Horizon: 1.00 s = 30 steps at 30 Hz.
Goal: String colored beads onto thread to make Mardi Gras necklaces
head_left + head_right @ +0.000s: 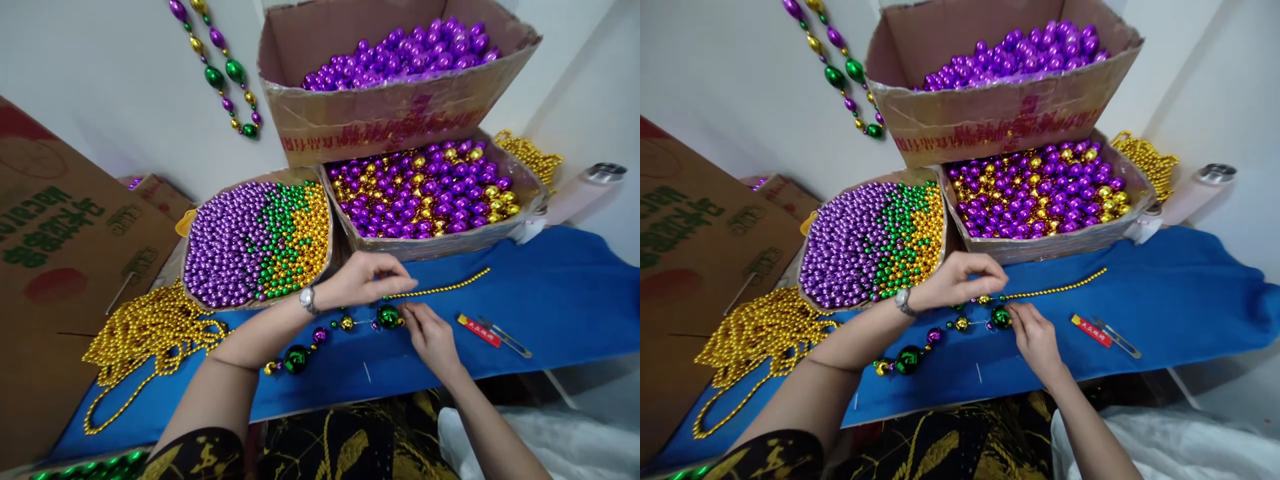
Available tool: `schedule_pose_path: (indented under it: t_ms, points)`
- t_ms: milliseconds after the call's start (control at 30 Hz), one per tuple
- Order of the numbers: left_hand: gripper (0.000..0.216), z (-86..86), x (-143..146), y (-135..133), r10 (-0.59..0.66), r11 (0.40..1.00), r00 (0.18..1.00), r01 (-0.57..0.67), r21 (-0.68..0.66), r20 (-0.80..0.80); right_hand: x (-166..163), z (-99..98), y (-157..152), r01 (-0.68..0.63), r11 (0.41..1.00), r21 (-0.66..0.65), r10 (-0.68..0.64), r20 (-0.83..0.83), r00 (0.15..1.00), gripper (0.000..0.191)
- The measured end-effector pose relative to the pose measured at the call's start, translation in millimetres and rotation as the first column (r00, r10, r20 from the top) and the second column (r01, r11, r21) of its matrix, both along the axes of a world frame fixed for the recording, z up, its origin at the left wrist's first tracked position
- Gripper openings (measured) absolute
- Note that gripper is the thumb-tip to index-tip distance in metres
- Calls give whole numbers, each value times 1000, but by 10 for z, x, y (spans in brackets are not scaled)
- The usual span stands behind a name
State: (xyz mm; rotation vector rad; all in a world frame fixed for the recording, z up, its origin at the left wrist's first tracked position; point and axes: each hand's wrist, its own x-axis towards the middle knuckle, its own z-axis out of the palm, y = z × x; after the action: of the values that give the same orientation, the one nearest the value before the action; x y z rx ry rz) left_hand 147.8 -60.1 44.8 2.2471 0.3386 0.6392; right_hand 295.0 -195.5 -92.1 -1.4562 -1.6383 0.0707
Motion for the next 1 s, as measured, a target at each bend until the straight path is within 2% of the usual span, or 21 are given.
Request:
schedule_pose_path:
  t_ms: [33, 67, 133, 167, 200, 233, 300, 333, 367, 433, 500, 533, 567, 600, 633, 700, 767, 800, 833, 900, 1000]
  points:
    - [28, 86, 64, 172, 31, 994, 998, -24, 110, -61, 14, -2, 1, 3, 1000, 0, -3, -23, 1000, 15]
    - [29, 153, 136, 366, 122, 962, 984, -85, 259, -130, 29, -7, -4, 4, 1000, 0, -4, -42, 999, 15]
    - [29, 222, 291, 785, 386, 812, 877, -176, 556, -287, 49, -19, -23, 4, 1000, -10, -5, -61, 998, 16]
    - [29, 228, 368, 987, 490, 751, 780, -151, 642, -390, 52, -24, -33, 5, 1000, -18, -6, -61, 998, 17]
    - [30, 221, 441, 1171, 552, 726, 672, -94, 682, -495, 49, -29, -40, 5, 1000, -21, -6, -59, 998, 18]
    - [31, 206, 505, 1329, 578, 727, 569, -32, 686, -586, 43, -32, -44, 4, 1000, -21, -5, -56, 998, 20]
    - [34, 171, 599, 1551, 554, 769, 430, 63, 637, -712, 25, -34, -47, 7, 1000, -16, -8, -49, 999, 22]
    - [35, 157, 623, 1610, 531, 786, 410, 87, 612, -741, 15, -30, -46, 10, 1000, -12, -11, -48, 999, 23]
    - [35, 149, 629, 1634, 511, 797, 426, 92, 597, -747, 6, -23, -47, 14, 1000, -9, -15, -50, 999, 24]
    - [31, 143, 583, 1578, 472, 814, 562, 20, 581, -679, -11, 5, -53, 22, 1000, -7, -22, -62, 998, 23]
    - [28, 131, 462, 1384, 404, 872, 783, -172, 459, -473, -32, 46, -65, 29, 1000, -2, -29, -78, 997, 23]
    - [28, 114, 381, 1242, 361, 916, 873, -267, 298, -328, -46, 69, -72, 30, 1000, 2, -30, -86, 996, 23]
    - [30, 86, 290, 1079, 328, 945, 929, -319, 77, -173, -61, 92, -78, 29, 1000, 9, -28, -94, 995, 22]
    - [32, 45, 197, 903, 308, 935, 951, -309, -175, -36, -78, 113, -83, 25, 1000, 17, -23, -102, 995, 22]
    - [33, -6, 105, 726, 306, 877, 949, -253, -408, 71, -96, 130, -85, 19, 1000, 23, -16, -105, 994, 21]
    - [35, -135, -57, 410, 363, 681, 912, -120, -722, 191, -131, 148, -85, -4, 1000, 27, 6, -94, 996, 21]
    - [33, -272, -175, 192, 454, 487, 865, -41, -873, 213, -158, 140, -82, -29, 999, 19, 30, -62, 998, 22]
    - [31, -335, -219, 125, 497, 411, 843, -20, -911, 206, -168, 127, -81, -43, 999, 11, 43, -42, 998, 24]
    - [29, -390, -254, 83, 535, 354, 821, -5, -935, 198, -175, 111, -82, -55, 998, 5, 56, -25, 998, 25]
    - [27, -470, -307, 48, 582, 282, 792, 19, -959, 186, -185, 78, -86, -73, 997, -1, 73, -1, 997, 28]
    - [27, -516, -367, 43, 598, 234, 783, 35, -972, 172, -199, 53, -93, -76, 997, -3, 76, 10, 997, 29]
